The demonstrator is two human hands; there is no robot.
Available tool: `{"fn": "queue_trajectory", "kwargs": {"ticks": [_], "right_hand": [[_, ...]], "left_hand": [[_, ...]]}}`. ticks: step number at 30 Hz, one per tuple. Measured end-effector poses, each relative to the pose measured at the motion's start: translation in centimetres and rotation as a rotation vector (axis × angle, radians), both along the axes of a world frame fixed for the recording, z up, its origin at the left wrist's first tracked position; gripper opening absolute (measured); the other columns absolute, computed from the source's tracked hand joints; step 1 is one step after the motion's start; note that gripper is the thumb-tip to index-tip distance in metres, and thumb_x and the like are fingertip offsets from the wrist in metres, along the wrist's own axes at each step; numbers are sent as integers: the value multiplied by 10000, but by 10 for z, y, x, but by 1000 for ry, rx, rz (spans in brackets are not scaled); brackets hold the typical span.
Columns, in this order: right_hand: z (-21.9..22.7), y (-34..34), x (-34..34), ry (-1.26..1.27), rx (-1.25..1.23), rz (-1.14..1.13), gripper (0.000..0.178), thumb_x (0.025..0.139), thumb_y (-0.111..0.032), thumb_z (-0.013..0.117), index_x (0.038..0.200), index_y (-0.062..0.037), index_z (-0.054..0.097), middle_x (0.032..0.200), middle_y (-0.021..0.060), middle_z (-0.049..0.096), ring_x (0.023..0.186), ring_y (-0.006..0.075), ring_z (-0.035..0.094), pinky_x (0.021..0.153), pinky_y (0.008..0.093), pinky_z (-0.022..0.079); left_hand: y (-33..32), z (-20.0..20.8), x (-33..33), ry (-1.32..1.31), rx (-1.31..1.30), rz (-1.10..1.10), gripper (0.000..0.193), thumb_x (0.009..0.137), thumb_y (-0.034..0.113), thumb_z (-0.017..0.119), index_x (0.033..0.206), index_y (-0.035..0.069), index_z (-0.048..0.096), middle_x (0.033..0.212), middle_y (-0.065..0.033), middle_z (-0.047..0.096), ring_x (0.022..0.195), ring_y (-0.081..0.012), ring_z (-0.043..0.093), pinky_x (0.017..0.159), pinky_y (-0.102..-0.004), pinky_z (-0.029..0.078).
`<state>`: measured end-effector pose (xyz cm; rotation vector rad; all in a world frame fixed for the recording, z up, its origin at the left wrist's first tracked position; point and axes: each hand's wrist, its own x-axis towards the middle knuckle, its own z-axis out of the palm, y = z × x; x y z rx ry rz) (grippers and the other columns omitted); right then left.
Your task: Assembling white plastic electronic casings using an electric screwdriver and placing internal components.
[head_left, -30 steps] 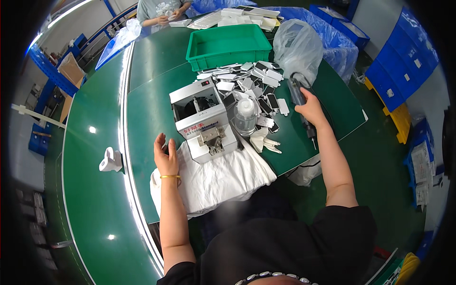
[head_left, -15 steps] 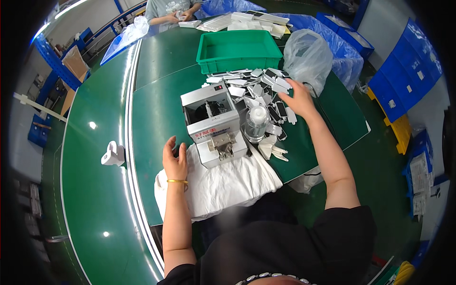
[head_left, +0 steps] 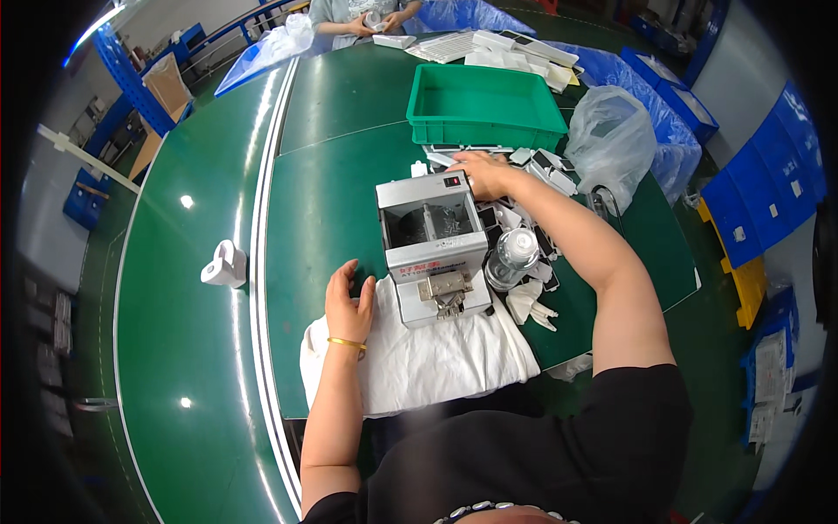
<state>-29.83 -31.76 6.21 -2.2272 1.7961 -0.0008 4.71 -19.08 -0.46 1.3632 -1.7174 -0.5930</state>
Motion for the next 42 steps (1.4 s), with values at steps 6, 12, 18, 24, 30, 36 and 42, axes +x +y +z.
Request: {"fn": "queue_trajectory", "kwargs": {"ticks": [6, 12, 18, 24, 30, 36, 42], "right_hand": [[-12, 23, -43, -104, -111, 23, 500, 810, -477, 725, 1252, -261, 630, 1464, 56, 464, 1383, 307, 380, 1088, 567, 328], [-9, 58, -74, -348, -306, 61, 452, 821, -271, 761, 1190, -35, 651, 1285, 162, 605, 1221, 295, 562, 1051, 375, 424], [27, 134, -59, -684, -557, -335, 233, 939, -171, 654, 1027, 42, 686, 946, 89, 712, 900, 145, 644, 826, 272, 488], [39, 248, 9, -811, -787, -24, 345, 973, -121, 525, 638, -45, 499, 583, 3, 465, 540, 94, 420, 511, 245, 314], [-10, 290, 131, -929, -442, 423, 319, 775, -2, 666, 543, -56, 454, 492, 63, 416, 436, 202, 409, 446, 324, 300], [-48, 287, 214, -934, -291, 350, 382, 803, -123, 775, 538, -53, 509, 510, 95, 502, 436, 242, 471, 453, 353, 353], [-54, 285, 207, -955, -307, 363, 322, 821, -135, 761, 567, -51, 581, 537, 99, 557, 479, 267, 556, 472, 364, 411]], "left_hand": [[-3, 6, -3, -9, -25, 0, 417, 880, 172, 708, 1242, 17, 572, 1139, -166, 633, 1033, -310, 619, 886, -373, 511], [-10, -1, -2, -45, -123, 4, 431, 849, 190, 717, 1226, 32, 581, 1178, -185, 626, 1096, -376, 579, 959, -430, 472], [-1, 2, 6, -33, -94, 23, 415, 854, 204, 695, 1219, 43, 583, 1180, -166, 628, 1108, -360, 576, 964, -432, 466], [3, -2, 4, -2, -103, 7, 376, 851, 211, 690, 1176, 50, 591, 1147, -157, 618, 1095, -350, 570, 957, -425, 467], [-4, -10, 1, 34, -107, -1, 345, 845, 213, 697, 1137, 45, 623, 1141, -157, 630, 1091, -345, 579, 956, -419, 469], [-4, -5, 7, 5, -125, 5, 273, 845, 184, 698, 1076, 45, 657, 1115, -132, 652, 1068, -324, 609, 937, -399, 487], [-5, -3, 9, 2, -106, -39, 249, 833, 175, 704, 1042, 44, 668, 1119, -133, 653, 1066, -331, 607, 933, -397, 488]]}}
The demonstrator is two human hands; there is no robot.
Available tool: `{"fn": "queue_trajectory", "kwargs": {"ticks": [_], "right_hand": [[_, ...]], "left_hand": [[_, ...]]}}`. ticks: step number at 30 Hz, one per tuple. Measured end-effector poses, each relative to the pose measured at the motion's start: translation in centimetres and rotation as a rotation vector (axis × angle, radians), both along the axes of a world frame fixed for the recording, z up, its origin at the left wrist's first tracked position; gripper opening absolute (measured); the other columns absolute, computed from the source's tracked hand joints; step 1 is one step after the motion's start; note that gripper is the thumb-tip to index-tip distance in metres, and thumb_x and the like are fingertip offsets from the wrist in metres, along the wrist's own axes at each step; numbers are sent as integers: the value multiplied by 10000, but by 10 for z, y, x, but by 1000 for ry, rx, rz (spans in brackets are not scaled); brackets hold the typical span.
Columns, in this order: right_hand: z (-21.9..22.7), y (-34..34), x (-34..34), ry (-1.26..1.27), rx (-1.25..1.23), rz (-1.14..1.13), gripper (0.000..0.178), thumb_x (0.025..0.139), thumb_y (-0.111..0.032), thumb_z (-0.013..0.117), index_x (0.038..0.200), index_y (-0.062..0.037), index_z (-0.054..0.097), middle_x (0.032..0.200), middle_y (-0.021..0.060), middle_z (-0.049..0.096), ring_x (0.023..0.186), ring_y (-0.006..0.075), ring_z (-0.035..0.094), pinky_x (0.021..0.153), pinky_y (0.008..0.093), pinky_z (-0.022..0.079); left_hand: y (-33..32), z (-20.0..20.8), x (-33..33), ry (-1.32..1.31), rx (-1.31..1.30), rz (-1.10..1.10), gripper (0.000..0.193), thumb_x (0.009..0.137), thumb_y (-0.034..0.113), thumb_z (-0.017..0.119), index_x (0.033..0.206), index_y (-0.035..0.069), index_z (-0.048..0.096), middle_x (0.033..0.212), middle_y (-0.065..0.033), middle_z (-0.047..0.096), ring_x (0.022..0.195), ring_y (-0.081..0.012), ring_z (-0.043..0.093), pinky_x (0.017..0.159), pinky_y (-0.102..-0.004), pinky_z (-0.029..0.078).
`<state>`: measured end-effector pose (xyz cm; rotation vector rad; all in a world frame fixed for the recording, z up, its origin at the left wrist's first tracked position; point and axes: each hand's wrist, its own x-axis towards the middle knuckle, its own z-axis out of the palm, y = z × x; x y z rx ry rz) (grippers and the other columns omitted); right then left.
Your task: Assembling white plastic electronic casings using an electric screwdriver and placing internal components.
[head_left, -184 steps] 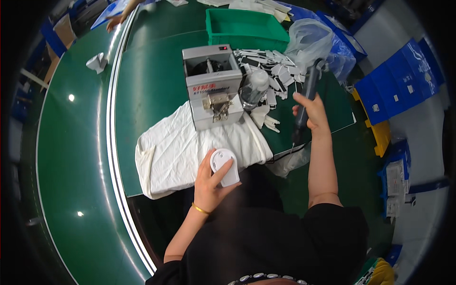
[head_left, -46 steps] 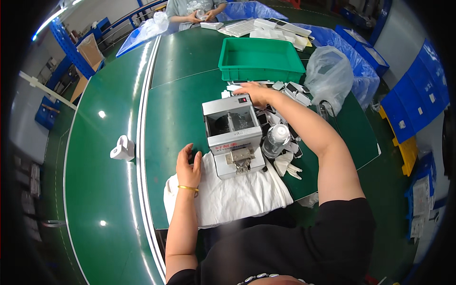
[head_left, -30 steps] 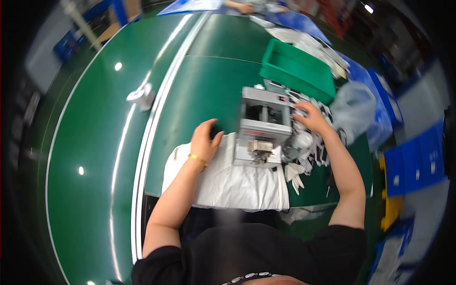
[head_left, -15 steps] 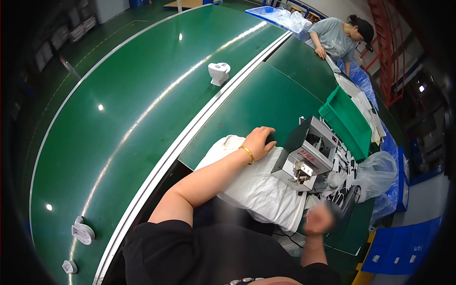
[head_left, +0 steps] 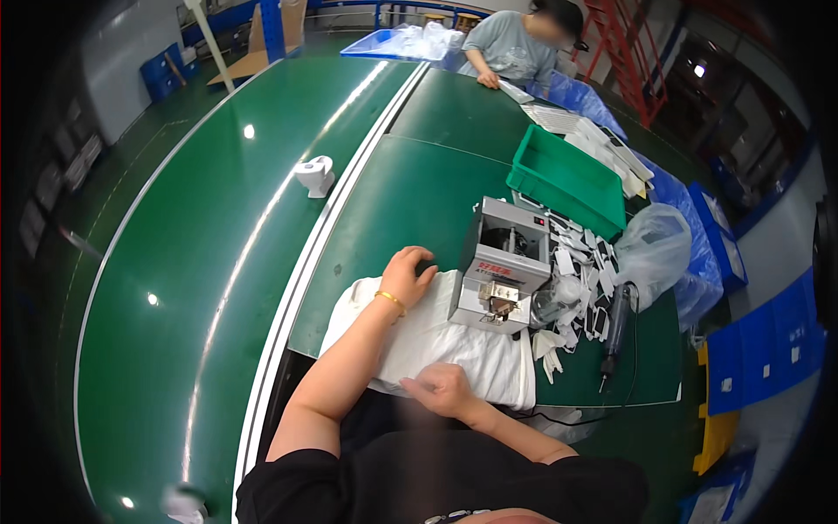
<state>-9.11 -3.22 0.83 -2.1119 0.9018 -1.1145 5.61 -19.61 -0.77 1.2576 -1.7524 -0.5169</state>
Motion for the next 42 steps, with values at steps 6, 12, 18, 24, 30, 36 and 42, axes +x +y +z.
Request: {"fn": "queue_trajectory", "kwargs": {"ticks": [6, 12, 18, 24, 30, 36, 42], "right_hand": [[1, 5, 0, 25, -15, -19, 329, 844, -183, 737, 575, -54, 597, 551, 114, 555, 492, 298, 555, 478, 391, 419], [-5, 7, 2, 18, -54, 15, 386, 848, -225, 738, 559, -69, 535, 556, 127, 540, 508, 312, 555, 493, 409, 414], [-10, 5, -2, -38, 18, -39, 388, 833, -135, 761, 550, -49, 510, 523, 108, 487, 460, 283, 458, 467, 389, 344], [-12, 1, -1, -72, 50, 59, 372, 863, -121, 748, 598, -8, 512, 523, 68, 464, 478, 157, 401, 479, 320, 324], [-9, 4, -8, 12, 61, 5, 376, 854, -128, 747, 577, -31, 514, 535, 98, 498, 479, 258, 470, 484, 375, 345], [-16, 2, -3, -27, -34, 43, 323, 826, -81, 757, 592, -23, 542, 525, 83, 497, 459, 207, 442, 470, 341, 338], [0, 13, -6, -186, 35, -7, 226, 810, -127, 786, 688, -43, 615, 640, 77, 594, 545, 212, 548, 512, 319, 420]], "left_hand": [[1, -1, -5, -3, 12, 1, 204, 823, 176, 707, 985, 51, 694, 1107, -123, 662, 1066, -328, 607, 937, -398, 488], [10, -7, 8, 149, 43, 30, 170, 831, 164, 708, 964, 58, 699, 1043, -131, 670, 967, -312, 645, 898, -389, 508], [80, 26, 73, 33, -14, 149, 240, 868, 177, 717, 1079, 68, 679, 1099, -101, 672, 1002, -257, 643, 884, -351, 522], [283, 69, 255, -598, 250, 755, 542, 809, 311, 767, 1245, 29, 608, 1318, -179, 595, 1233, -339, 551, 1070, -417, 421], [496, 69, 368, -709, 1061, 1605, 806, 805, 562, 685, 1413, 80, 465, 1426, -160, 506, 1265, -387, 521, 1023, -492, 448], [486, 34, 385, -439, 970, 1344, 469, 859, 249, 551, 1268, 25, 605, 1207, -227, 653, 1113, -333, 643, 953, -404, 498], [284, 98, 217, 210, 337, 622, 420, 941, 148, 504, 1325, -12, 562, 1239, -148, 631, 1065, -222, 623, 939, -328, 483]]}}
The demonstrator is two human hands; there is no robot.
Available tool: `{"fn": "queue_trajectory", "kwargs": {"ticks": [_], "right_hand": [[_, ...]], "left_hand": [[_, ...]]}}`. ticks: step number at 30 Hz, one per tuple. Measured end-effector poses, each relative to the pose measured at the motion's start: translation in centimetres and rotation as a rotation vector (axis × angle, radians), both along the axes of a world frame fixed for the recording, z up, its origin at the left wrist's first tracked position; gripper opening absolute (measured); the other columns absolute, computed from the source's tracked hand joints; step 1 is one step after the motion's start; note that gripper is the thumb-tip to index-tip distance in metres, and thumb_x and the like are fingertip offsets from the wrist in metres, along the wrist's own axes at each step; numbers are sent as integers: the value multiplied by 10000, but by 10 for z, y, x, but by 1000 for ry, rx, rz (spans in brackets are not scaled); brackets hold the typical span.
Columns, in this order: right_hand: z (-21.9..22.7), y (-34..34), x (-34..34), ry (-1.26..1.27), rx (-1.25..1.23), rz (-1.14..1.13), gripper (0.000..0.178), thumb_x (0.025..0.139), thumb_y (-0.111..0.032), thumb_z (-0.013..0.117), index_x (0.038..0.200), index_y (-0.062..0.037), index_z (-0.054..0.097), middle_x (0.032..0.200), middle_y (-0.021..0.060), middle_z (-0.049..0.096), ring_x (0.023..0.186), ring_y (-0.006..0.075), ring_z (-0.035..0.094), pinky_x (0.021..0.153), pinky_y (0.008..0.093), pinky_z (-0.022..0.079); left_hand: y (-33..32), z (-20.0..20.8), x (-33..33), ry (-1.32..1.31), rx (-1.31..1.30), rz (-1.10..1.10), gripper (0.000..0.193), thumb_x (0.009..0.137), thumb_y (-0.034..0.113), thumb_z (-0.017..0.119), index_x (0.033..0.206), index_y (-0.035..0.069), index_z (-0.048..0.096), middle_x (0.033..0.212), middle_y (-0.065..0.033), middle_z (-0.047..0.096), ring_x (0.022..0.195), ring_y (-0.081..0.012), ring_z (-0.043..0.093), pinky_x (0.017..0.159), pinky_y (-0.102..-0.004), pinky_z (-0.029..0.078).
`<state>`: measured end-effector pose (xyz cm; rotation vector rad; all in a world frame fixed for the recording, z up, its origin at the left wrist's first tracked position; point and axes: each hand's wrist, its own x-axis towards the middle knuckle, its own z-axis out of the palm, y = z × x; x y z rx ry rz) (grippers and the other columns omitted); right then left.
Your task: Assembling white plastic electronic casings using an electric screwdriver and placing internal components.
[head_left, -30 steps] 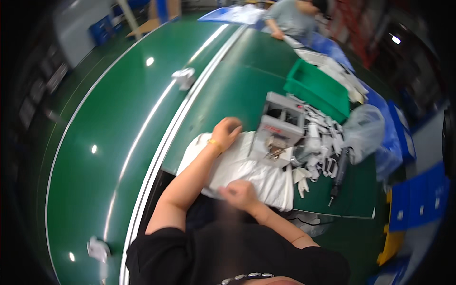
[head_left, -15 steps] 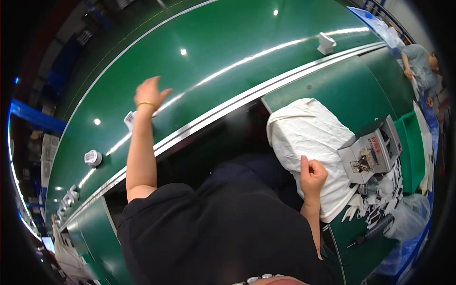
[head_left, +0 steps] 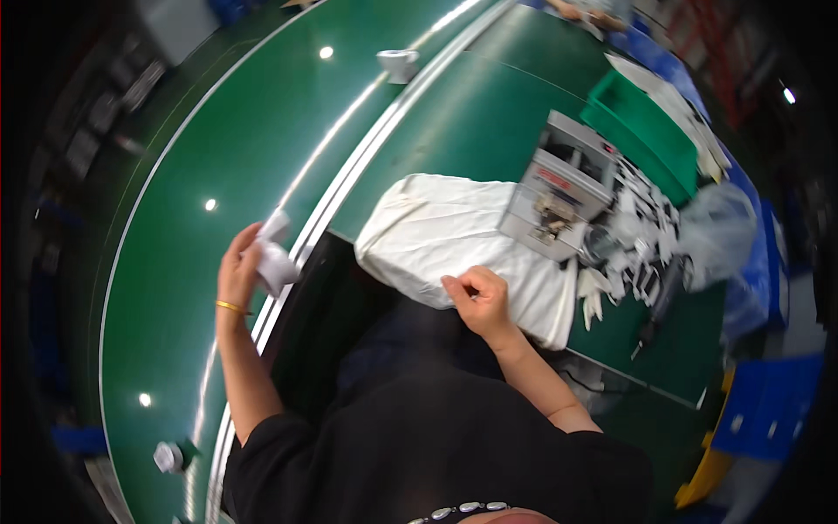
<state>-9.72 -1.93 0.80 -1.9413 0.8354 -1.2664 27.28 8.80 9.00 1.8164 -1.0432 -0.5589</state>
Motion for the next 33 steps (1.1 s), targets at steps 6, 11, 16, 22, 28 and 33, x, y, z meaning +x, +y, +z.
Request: {"fn": "queue_trajectory", "kwargs": {"ticks": [6, 11, 16, 22, 28, 33], "right_hand": [[39, 16, -24, 15, -244, -63, 827, 655, -251, 925, 1312, -30, 473, 1272, 174, 542, 1149, 322, 545, 971, 397, 456], [46, 28, -64, -119, 28, -202, 892, 693, -173, 882, 1414, 3, 387, 1355, 180, 504, 1215, 309, 532, 1035, 410, 428], [42, 33, -109, -659, 748, 127, 620, 967, -252, 613, 1465, 0, 343, 1326, 91, 525, 1187, 143, 529, 1033, 300, 411], [44, 35, -123, -482, 837, -21, 585, 931, -278, 671, 1394, 4, 452, 1088, 63, 657, 989, 159, 635, 877, 295, 496], [27, -22, -201, 337, 278, -951, 379, 859, -175, 745, 1181, -7, 636, 986, 105, 709, 829, 193, 657, 747, 296, 518], [8, -35, -207, 653, 171, -1014, 455, 799, -253, 783, 1170, -28, 645, 1111, 127, 682, 1038, 276, 608, 878, 390, 499]], "left_hand": [[-111, -6, -204, 1024, -185, -639, 463, 960, 157, 496, 1381, -34, 461, 1235, -139, 609, 1125, -203, 589, 969, -318, 463], [-112, -15, -257, 1301, 60, -833, 568, 969, 229, 542, 1458, 0, 366, 1385, -153, 508, 1275, -249, 507, 1070, -363, 396], [-103, -4, -256, 92, -233, -1383, 1117, 648, 221, 892, 1538, 36, 242, 1569, -186, 284, 1479, -379, 211, 1186, -456, 224], [-108, -37, -267, 259, -129, -1376, 1124, 581, 208, 952, 1502, 42, 330, 1457, -158, 456, 1347, -300, 456, 1106, -386, 369], [-100, -61, -273, 14, -323, -1101, 1181, 529, 337, 969, 1470, -6, 342, 1443, -195, 460, 1319, -344, 472, 1093, -411, 378], [-101, -71, -276, -68, -437, -986, 1228, 479, 261, 969, 1491, 32, 311, 1256, -179, 540, 1086, -376, 544, 936, -426, 460]]}}
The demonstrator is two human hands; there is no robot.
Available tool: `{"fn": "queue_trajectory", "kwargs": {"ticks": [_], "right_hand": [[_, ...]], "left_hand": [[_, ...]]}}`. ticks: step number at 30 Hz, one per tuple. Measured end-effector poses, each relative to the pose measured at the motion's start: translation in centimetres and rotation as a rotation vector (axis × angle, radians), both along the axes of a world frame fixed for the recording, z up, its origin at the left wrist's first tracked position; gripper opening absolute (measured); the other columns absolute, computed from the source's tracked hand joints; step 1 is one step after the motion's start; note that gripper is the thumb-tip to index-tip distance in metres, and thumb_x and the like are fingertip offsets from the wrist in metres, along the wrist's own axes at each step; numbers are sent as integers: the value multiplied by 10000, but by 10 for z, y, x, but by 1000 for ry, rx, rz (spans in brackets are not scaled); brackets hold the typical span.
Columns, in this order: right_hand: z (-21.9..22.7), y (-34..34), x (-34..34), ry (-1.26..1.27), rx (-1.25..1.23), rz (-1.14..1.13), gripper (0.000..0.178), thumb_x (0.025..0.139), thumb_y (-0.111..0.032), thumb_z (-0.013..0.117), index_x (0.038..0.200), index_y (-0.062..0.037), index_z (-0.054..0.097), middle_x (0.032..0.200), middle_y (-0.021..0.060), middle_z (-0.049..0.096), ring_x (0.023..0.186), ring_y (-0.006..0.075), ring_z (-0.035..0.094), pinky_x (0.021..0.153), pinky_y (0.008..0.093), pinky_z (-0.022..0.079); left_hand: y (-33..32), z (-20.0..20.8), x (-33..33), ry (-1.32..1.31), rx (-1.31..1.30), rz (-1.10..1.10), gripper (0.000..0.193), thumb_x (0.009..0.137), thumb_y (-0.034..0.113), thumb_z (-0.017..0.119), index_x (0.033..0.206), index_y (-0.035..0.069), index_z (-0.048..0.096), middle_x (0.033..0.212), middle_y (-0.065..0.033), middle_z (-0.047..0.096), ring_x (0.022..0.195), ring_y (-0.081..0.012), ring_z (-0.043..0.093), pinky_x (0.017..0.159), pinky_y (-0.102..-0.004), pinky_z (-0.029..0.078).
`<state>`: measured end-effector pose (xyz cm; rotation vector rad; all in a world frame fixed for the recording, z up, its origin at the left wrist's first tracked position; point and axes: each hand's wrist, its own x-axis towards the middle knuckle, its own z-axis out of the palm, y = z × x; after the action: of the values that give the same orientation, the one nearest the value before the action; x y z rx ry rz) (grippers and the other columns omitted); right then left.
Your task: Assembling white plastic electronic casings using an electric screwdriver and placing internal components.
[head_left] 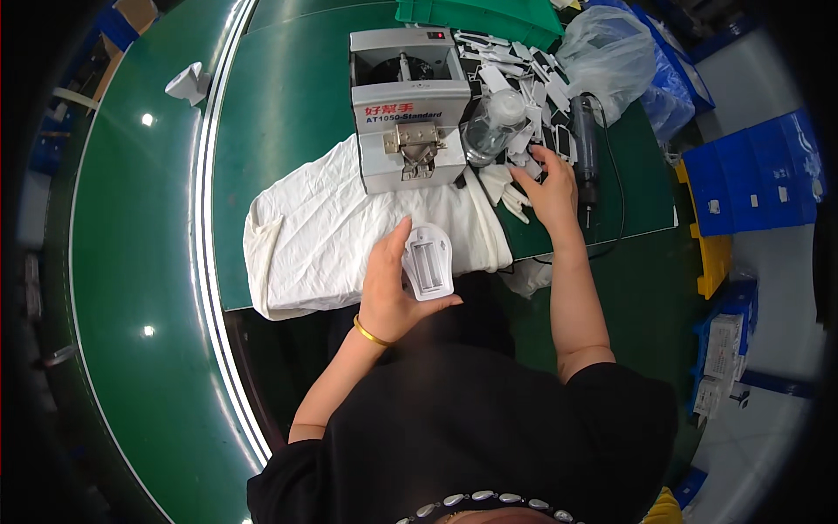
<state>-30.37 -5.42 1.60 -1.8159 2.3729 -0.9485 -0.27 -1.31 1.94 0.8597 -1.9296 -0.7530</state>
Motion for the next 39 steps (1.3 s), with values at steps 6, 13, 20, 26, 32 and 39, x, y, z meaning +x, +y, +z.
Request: {"fn": "queue_trajectory", "kwargs": {"ticks": [6, 13, 20, 26, 32, 39], "right_hand": [[-8, -19, 5, 151, 0, -130, 539, 745, -475, 784, 1000, -6, 712, 965, 163, 669, 952, 338, 610, 859, 414, 469], [-9, -21, -7, -263, -20, -177, 442, 785, -269, 808, 1079, 35, 680, 944, 99, 699, 819, 162, 641, 742, 288, 501], [39, 9, 12, -689, -395, -5, 256, 934, -90, 662, 1160, 22, 621, 929, 65, 683, 759, 79, 616, 674, 212, 479], [59, 25, 67, -1507, 16, 303, 323, 958, -107, 616, 1252, 14, 562, 895, 53, 669, 682, 103, 620, 599, 231, 491], [47, 19, 69, -1627, 103, 319, 327, 951, -121, 632, 1249, 6, 582, 903, 48, 669, 699, 96, 615, 603, 228, 488], [50, 35, 90, -1193, 187, 647, 175, 861, 54, 663, 1021, -9, 700, 996, 70, 659, 846, 117, 611, 723, 242, 484]], "left_hand": [[-3, -14, 5, -21, -22, 38, 1248, 482, 287, 968, 1497, 28, 291, 1267, -184, 534, 1096, -379, 544, 940, -432, 459], [-6, -24, 12, -25, 114, -65, 1365, 498, 387, 977, 1484, -101, 170, 1368, -235, 483, 1273, -345, 505, 1077, -410, 398], [-5, -26, 12, 139, 180, -95, 1291, 495, 340, 971, 1505, 14, 237, 1349, -175, 524, 1201, -366, 532, 1016, -425, 426], [-4, -27, 8, 143, 146, -50, 1250, 500, 345, 968, 1485, 22, 270, 1305, -160, 567, 1164, -365, 562, 994, -429, 444], [-4, -26, 7, 141, 164, -26, 1238, 498, 353, 967, 1476, 30, 282, 1306, -149, 582, 1169, -358, 566, 989, -428, 448], [-5, -23, 5, 129, 174, -26, 1240, 484, 329, 968, 1472, 20, 285, 1306, -151, 588, 1153, -354, 575, 981, -426, 453]]}}
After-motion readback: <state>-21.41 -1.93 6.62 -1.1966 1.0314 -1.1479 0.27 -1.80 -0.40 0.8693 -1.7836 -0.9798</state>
